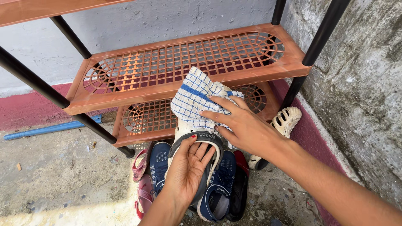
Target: The person wipes a tiered plastic shoe rack with a cloth, then picks up a shoe from a pile on the ground, wipes the top and side of it with the cloth, and places it onto the top shelf of the rack.
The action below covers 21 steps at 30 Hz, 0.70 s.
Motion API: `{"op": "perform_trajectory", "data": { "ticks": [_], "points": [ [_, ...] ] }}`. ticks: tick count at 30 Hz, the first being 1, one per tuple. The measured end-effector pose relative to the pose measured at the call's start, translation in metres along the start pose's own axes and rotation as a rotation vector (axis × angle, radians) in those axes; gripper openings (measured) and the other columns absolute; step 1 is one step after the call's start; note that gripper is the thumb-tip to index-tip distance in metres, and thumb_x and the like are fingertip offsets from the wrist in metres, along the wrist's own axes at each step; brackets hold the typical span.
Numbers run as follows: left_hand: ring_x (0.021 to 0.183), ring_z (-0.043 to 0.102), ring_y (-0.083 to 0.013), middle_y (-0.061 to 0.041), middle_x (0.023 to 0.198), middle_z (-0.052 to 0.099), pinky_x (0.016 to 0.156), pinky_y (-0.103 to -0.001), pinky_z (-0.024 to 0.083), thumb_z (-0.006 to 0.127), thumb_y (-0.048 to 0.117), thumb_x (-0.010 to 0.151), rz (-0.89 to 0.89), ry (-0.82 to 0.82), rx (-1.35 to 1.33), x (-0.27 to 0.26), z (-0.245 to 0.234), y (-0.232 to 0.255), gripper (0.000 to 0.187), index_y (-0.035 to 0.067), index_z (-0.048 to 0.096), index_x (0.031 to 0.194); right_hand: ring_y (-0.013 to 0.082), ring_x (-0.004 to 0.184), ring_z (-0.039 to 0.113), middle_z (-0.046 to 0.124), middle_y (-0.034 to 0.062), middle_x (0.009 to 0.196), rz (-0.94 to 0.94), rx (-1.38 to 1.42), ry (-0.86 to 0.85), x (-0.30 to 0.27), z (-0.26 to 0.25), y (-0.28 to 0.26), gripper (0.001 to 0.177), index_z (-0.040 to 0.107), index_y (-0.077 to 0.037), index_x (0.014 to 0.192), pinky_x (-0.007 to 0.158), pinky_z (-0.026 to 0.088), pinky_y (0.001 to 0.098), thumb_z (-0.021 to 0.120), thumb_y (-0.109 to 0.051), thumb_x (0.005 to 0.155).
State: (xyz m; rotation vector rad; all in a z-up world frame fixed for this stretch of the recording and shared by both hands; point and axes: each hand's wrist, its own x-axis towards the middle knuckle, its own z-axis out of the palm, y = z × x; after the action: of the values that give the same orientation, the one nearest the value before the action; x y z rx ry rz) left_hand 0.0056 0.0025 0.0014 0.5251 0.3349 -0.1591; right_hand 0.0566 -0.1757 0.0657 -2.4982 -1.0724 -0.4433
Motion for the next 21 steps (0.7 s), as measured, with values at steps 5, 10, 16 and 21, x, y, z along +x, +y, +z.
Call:
{"op": "perform_trajectory", "data": {
  "ticks": [5, 10, 16, 21],
  "points": [
    [0.121, 0.067, -0.0278, -0.015, 0.121, 0.069, 0.106, -0.047, 0.055, 0.062, 0.009, 0.089, -0.03, 0.041, -0.03, 0.023, 0.006, 0.005, 0.03, 0.0, 0.059, 0.117, 0.0406, 0.14, 0.042, 0.048, 0.0137, 0.153, 0.028, 0.055, 0.042, 0.012, 0.008, 0.017, 0.044, 0.066, -0.021, 0.133, 0.116, 0.035, 0.0544, 0.067, -0.012, 0.089],
    [0.121, 0.068, -0.0298, -0.018, 0.12, 0.069, 0.106, -0.047, 0.056, 0.062, 0.011, 0.091, -0.096, 0.071, 0.004, 0.048, 0.028, 0.0, 0.032, -0.006, 0.057, 0.118, 0.0424, 0.14, 0.042, 0.048, 0.0143, 0.152, 0.066, 0.035, 0.076, 0.012, 0.003, 0.044, 0.048, 0.066, -0.021, 0.134, 0.115, 0.036, 0.0566, 0.067, -0.011, 0.088],
    [0.123, 0.067, -0.0262, -0.015, 0.122, 0.071, 0.106, -0.043, 0.055, 0.059, 0.015, 0.09, -0.114, 0.11, -0.03, 0.064, 0.045, -0.014, 0.036, -0.003, 0.056, 0.121, 0.0509, 0.137, 0.038, 0.047, 0.0143, 0.154, 0.09, 0.035, 0.041, 0.022, 0.011, 0.066, 0.051, 0.067, -0.021, 0.132, 0.106, 0.041, 0.058, 0.068, -0.009, 0.082],
    [0.117, 0.069, -0.0243, -0.013, 0.119, 0.07, 0.103, -0.042, 0.056, 0.061, 0.015, 0.088, -0.028, 0.12, -0.082, 0.07, 0.051, -0.018, 0.035, 0.0, 0.058, 0.119, 0.0487, 0.135, 0.04, 0.049, 0.0157, 0.152, -0.026, 0.02, 0.12, 0.031, 0.018, 0.08, 0.051, 0.068, -0.017, 0.131, 0.109, 0.04, 0.0595, 0.069, -0.008, 0.08]
  ]
}}
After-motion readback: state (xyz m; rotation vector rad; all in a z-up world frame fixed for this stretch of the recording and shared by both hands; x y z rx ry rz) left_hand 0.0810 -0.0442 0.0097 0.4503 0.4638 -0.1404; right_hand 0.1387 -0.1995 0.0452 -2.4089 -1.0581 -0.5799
